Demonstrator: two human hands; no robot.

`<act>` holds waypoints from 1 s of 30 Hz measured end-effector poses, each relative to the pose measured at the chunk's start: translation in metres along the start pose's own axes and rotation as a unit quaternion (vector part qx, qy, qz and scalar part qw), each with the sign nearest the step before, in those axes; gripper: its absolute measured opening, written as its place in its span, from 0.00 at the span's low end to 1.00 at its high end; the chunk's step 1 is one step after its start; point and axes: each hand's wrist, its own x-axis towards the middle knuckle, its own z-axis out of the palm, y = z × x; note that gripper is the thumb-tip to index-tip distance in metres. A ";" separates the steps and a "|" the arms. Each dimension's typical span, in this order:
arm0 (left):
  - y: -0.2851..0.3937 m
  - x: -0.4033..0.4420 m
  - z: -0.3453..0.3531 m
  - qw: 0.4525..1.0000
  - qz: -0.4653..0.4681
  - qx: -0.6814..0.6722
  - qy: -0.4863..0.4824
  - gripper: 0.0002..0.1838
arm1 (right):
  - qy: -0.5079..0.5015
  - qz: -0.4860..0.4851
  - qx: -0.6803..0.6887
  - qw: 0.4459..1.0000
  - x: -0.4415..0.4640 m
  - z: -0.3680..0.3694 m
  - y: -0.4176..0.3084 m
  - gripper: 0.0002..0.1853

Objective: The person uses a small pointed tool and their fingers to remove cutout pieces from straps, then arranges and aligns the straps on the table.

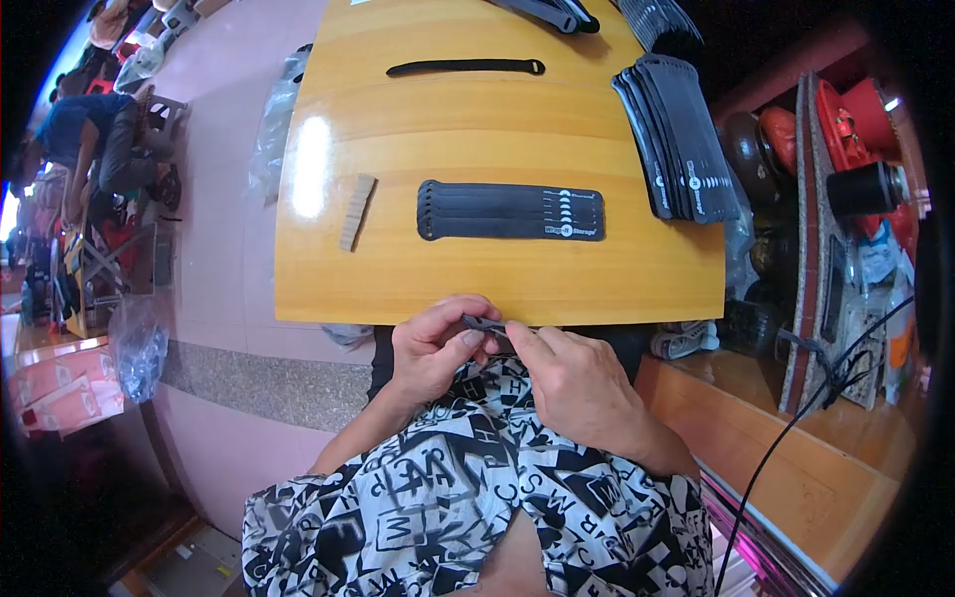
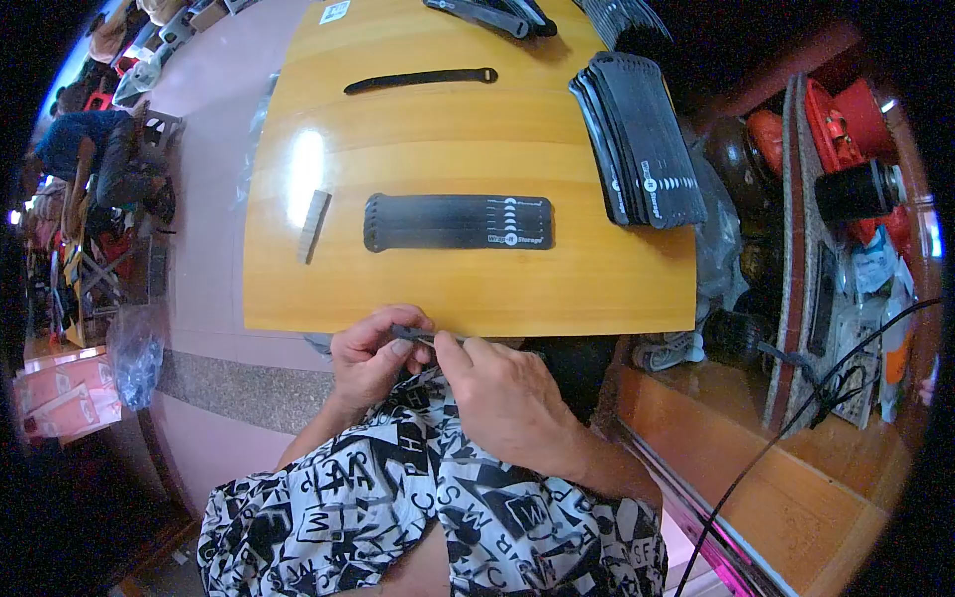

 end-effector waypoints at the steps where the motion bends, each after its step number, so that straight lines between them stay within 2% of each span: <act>1: 0.000 0.000 0.000 1.000 -0.004 0.000 0.000 0.12 | -0.006 0.002 0.000 1.000 0.000 -0.001 0.000 0.15; 12: -0.002 -0.001 -0.001 1.000 -0.023 -0.020 -0.008 0.13 | -0.036 0.015 -0.011 0.999 0.001 -0.005 -0.004 0.17; 18: -0.001 0.000 0.003 0.999 -0.028 -0.026 0.018 0.13 | -0.010 0.007 -0.009 1.000 -0.001 0.002 0.000 0.21; 24: -0.004 -0.001 -0.002 1.000 -0.012 -0.016 -0.013 0.12 | -0.013 -0.013 -0.033 0.999 0.001 0.001 0.000 0.22; 30: -0.005 -0.003 0.004 0.999 0.028 0.025 0.015 0.09 | -0.013 0.001 -0.049 0.999 0.002 0.004 -0.005 0.23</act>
